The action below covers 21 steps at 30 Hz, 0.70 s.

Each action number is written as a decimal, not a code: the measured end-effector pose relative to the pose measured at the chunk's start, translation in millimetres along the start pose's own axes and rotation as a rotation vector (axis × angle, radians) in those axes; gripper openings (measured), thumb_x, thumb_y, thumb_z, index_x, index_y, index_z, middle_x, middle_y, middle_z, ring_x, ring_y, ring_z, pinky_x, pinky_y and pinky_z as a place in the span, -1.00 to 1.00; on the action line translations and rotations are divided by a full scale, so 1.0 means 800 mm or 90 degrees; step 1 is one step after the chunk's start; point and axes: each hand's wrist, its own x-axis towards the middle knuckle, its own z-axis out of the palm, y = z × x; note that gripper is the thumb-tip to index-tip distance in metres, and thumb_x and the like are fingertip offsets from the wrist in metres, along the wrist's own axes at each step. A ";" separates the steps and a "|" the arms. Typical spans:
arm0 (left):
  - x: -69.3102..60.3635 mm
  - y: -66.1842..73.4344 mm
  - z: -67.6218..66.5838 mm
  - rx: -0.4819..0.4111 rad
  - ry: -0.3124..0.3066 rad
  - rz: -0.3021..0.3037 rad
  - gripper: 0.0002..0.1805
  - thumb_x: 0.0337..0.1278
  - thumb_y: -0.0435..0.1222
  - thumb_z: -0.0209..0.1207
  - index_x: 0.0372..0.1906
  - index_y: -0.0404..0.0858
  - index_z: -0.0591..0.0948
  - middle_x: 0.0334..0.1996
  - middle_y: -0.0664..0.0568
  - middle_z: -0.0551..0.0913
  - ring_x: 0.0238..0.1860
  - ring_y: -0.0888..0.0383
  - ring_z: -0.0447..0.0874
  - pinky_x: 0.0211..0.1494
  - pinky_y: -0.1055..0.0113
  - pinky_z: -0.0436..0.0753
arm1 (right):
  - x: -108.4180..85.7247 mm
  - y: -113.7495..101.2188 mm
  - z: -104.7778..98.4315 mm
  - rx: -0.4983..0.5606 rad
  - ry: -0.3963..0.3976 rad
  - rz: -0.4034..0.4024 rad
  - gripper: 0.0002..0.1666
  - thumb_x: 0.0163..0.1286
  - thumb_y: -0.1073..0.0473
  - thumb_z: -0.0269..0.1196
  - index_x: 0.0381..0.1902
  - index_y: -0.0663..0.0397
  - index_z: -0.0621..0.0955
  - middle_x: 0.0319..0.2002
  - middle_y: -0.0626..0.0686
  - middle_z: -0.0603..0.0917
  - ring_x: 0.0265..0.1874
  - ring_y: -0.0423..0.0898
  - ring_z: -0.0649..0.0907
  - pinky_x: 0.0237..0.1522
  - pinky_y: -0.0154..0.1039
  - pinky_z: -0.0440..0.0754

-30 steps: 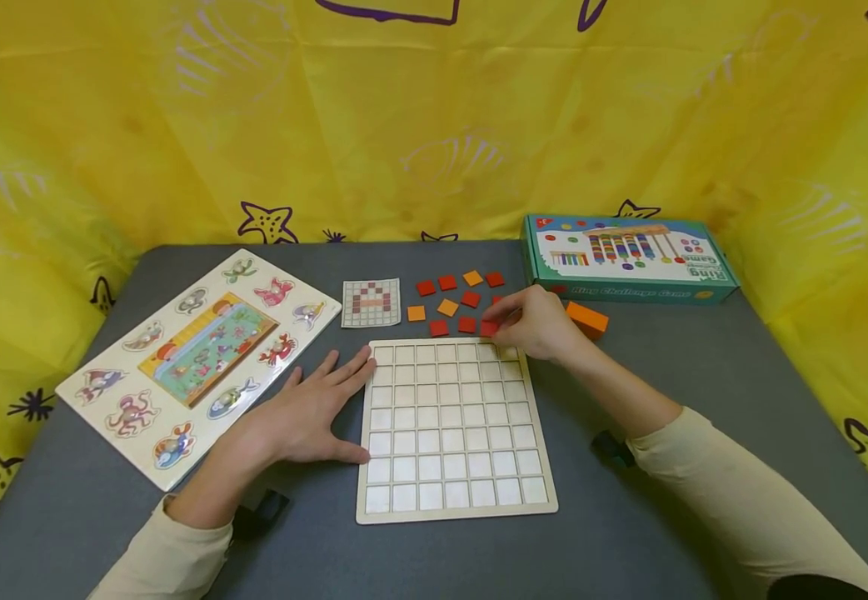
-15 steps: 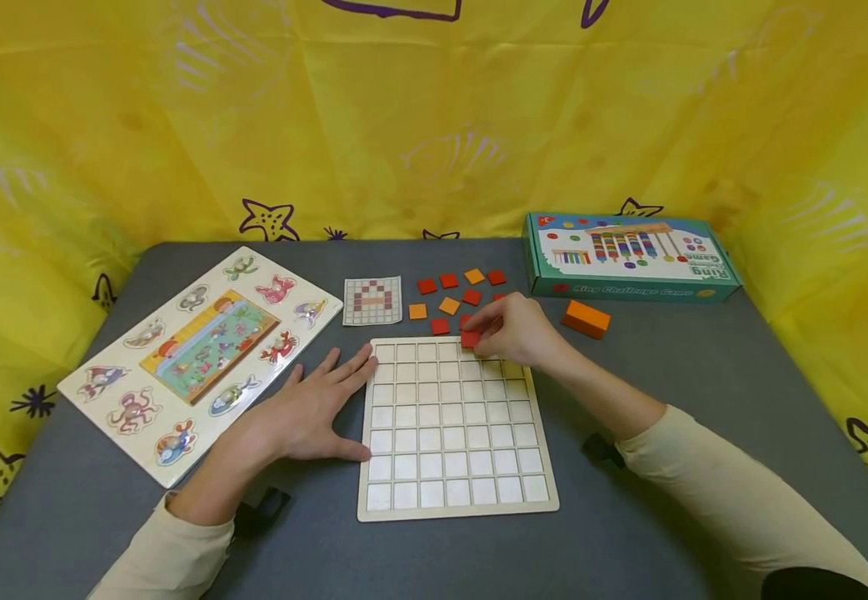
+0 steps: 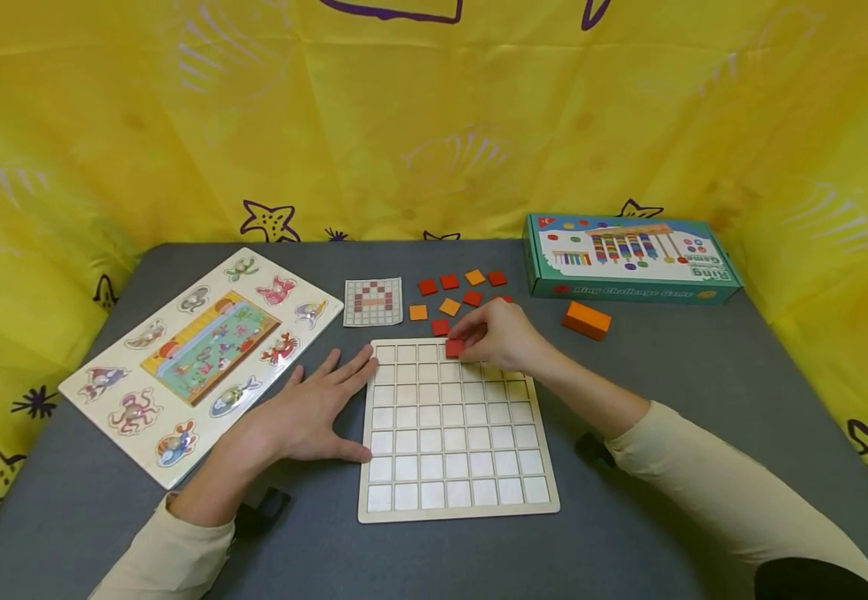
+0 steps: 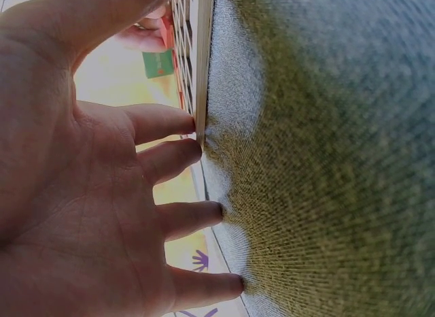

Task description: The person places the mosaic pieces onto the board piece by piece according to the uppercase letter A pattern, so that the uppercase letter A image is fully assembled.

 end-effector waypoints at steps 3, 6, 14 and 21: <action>0.000 0.000 0.000 0.001 0.000 -0.001 0.32 -0.07 0.28 0.49 0.70 -0.12 0.05 0.73 0.01 -0.12 0.66 -0.41 -0.15 0.42 -0.65 -0.05 | 0.002 -0.001 0.003 0.000 -0.004 -0.007 -0.70 0.12 0.32 0.55 -0.14 0.07 0.85 -0.32 0.00 0.84 -0.35 -0.15 0.75 -0.20 -0.25 0.71; 0.000 0.000 0.001 0.000 0.000 0.000 0.33 -0.07 0.28 0.49 0.70 -0.12 0.05 0.73 0.01 -0.12 0.66 -0.41 -0.15 0.42 -0.65 -0.05 | 0.003 -0.001 0.005 -0.001 -0.009 -0.008 -0.71 0.12 0.32 0.55 -0.14 0.07 0.85 -0.34 -0.01 0.83 -0.36 -0.15 0.74 -0.22 -0.25 0.70; 0.001 0.000 0.001 -0.004 -0.008 -0.003 0.33 -0.07 0.29 0.49 0.71 -0.12 0.04 0.73 0.02 -0.14 0.66 -0.41 -0.16 0.42 -0.65 -0.06 | 0.006 -0.002 0.006 0.000 -0.022 0.007 -0.72 0.13 0.31 0.56 -0.14 0.07 0.85 -0.34 -0.01 0.83 -0.35 -0.15 0.73 -0.24 -0.27 0.70; 0.002 -0.001 0.000 -0.004 -0.006 -0.002 0.33 -0.07 0.29 0.49 0.70 -0.12 0.05 0.73 0.01 -0.13 0.66 -0.42 -0.16 0.42 -0.65 -0.07 | 0.007 -0.003 0.008 -0.012 -0.022 -0.004 -0.71 0.13 0.30 0.57 -0.15 0.07 0.85 -0.34 -0.02 0.83 -0.34 -0.13 0.72 -0.24 -0.26 0.69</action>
